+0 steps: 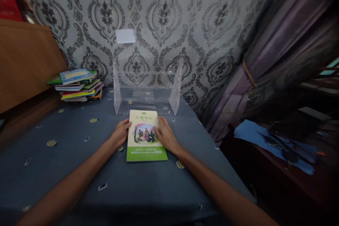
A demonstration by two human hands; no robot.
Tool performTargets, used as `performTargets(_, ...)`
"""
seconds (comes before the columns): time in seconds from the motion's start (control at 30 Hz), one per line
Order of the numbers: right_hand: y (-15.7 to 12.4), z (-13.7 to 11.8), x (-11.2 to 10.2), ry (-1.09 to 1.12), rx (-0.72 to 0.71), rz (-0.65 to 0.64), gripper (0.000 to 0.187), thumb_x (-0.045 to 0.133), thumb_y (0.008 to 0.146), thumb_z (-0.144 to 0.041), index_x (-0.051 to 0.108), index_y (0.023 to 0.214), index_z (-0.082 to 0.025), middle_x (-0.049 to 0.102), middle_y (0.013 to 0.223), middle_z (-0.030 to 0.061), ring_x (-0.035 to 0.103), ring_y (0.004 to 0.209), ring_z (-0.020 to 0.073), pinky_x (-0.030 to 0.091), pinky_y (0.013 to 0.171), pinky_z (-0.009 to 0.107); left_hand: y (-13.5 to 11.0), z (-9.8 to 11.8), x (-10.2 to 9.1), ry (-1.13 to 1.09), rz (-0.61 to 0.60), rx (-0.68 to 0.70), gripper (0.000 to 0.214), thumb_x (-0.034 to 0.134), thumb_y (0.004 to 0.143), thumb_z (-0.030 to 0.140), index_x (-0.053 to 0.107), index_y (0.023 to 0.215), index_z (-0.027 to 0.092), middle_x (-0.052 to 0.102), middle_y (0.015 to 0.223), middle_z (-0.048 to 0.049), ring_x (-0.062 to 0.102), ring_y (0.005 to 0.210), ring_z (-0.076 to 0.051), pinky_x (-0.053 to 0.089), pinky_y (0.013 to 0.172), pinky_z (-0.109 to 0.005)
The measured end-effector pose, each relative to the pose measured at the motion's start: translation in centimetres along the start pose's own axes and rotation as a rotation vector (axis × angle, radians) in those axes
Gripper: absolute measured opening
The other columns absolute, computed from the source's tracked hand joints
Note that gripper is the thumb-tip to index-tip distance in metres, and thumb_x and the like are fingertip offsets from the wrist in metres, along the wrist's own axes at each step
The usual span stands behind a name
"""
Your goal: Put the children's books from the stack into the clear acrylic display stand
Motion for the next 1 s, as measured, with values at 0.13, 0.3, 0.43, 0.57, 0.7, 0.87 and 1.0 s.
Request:
performTargets(0.13, -0.1, 1.1, 0.1, 0.276, 0.185, 0.11, 0.054, 0.049, 0.092, -0.045, 0.052, 0.139, -0.017, 0.063, 0.131, 0.0157, 0.057, 0.124, 0.0328, 0.043, 0.108, 0.051, -1.0, 0.2, 0.7, -0.198, 0.073, -0.066, 0.015, 0.061, 0.083, 0.005, 0.068, 0.095, 0.01, 0.078, 0.091, -0.0123, 0.076, 0.086, -0.023, 0.062, 0.083, -0.033)
performTargets(0.3, -0.8, 0.6, 0.7, 0.71, 0.422, 0.203, 0.048, 0.048, 0.091, -0.06, 0.064, 0.11, -0.02, 0.073, 0.103, 0.0072, 0.066, 0.097, 0.025, 0.053, 0.085, 0.037, -1.8, 0.0, 2.0, -0.265, 0.233, -0.094, 0.006, 0.061, 0.089, 0.012, 0.067, 0.09, 0.011, 0.077, 0.081, -0.0099, 0.076, 0.076, -0.024, 0.062, 0.081, -0.039)
performTargets(0.43, 0.1, -1.0, 1.4, 0.982, 0.483, 0.208, 0.051, 0.059, 0.081, -0.069, 0.064, 0.093, -0.02, 0.071, 0.085, 0.0028, 0.065, 0.084, 0.0218, 0.052, 0.077, 0.033, -1.6, 0.2, 4.6, -0.329, 0.225, -0.104, 0.022, 0.053, 0.098, 0.026, 0.068, 0.093, 0.01, 0.076, 0.078, -0.0099, 0.075, 0.073, -0.023, 0.062, 0.08, -0.038)
performTargets(0.57, 2.2, -3.0, 1.8, 1.177, 0.446, 0.167, 0.053, 0.065, 0.075, -0.072, 0.06, 0.085, -0.02, 0.066, 0.075, 0.0003, 0.061, 0.071, 0.0179, 0.05, 0.068, 0.031, -0.6, 0.7, 6.2, -0.373, 0.18, -0.142, 0.032, 0.058, 0.097, 0.04, 0.07, 0.093, 0.011, 0.076, 0.079, -0.0084, 0.075, 0.075, -0.023, 0.061, 0.079, -0.036)
performTargets(0.7, 3.4, -4.5, -0.2, 1.032, 0.316, 0.243, 0.045, 0.059, 0.084, -0.067, 0.054, 0.081, -0.022, 0.056, 0.072, -0.003, 0.052, 0.067, 0.0136, 0.046, 0.063, 0.027, 0.4, 1.6, 6.0, -0.317, 0.188, -0.085, 0.033, 0.064, 0.091, 0.046, 0.072, 0.089, 0.014, 0.076, 0.076, -0.0059, 0.074, 0.076, -0.022, 0.06, 0.078, -0.034)
performTargets(0.87, 2.3, -6.1, -4.1, 0.632, 0.003, 0.378, 0.032, 0.041, 0.1, -0.052, 0.053, 0.096, -0.023, 0.056, 0.083, 0.0004, 0.053, 0.076, 0.0171, 0.048, 0.07, 0.032, -1.0, 5.1, 6.1, -0.11, 0.006, 0.329, 0.042, 0.065, 0.088, 0.057, 0.073, 0.093, 0.016, 0.075, 0.088, -0.0071, 0.07, 0.083, -0.022, 0.056, 0.076, -0.031)
performTargets(1.0, -0.4, -6.1, -4.4, 0.484, -0.181, 0.345, 0.042, 0.037, 0.098, -0.058, 0.049, 0.118, -0.024, 0.059, 0.092, 0.0063, 0.058, 0.079, 0.0219, 0.052, 0.074, 0.04, -4.3, 6.6, 5.8, 0.156, -0.23, 0.597, 0.042, 0.071, 0.082, 0.059, 0.071, 0.093, 0.018, 0.068, 0.079, -0.0035, 0.059, 0.069, -0.016, 0.049, 0.063, -0.026)
Point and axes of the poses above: each hand's wrist, its own y-axis towards the middle knuckle, its own x-axis out of the palm, z = x × y, the point moved 6 cm from there along y, towards the middle knuckle
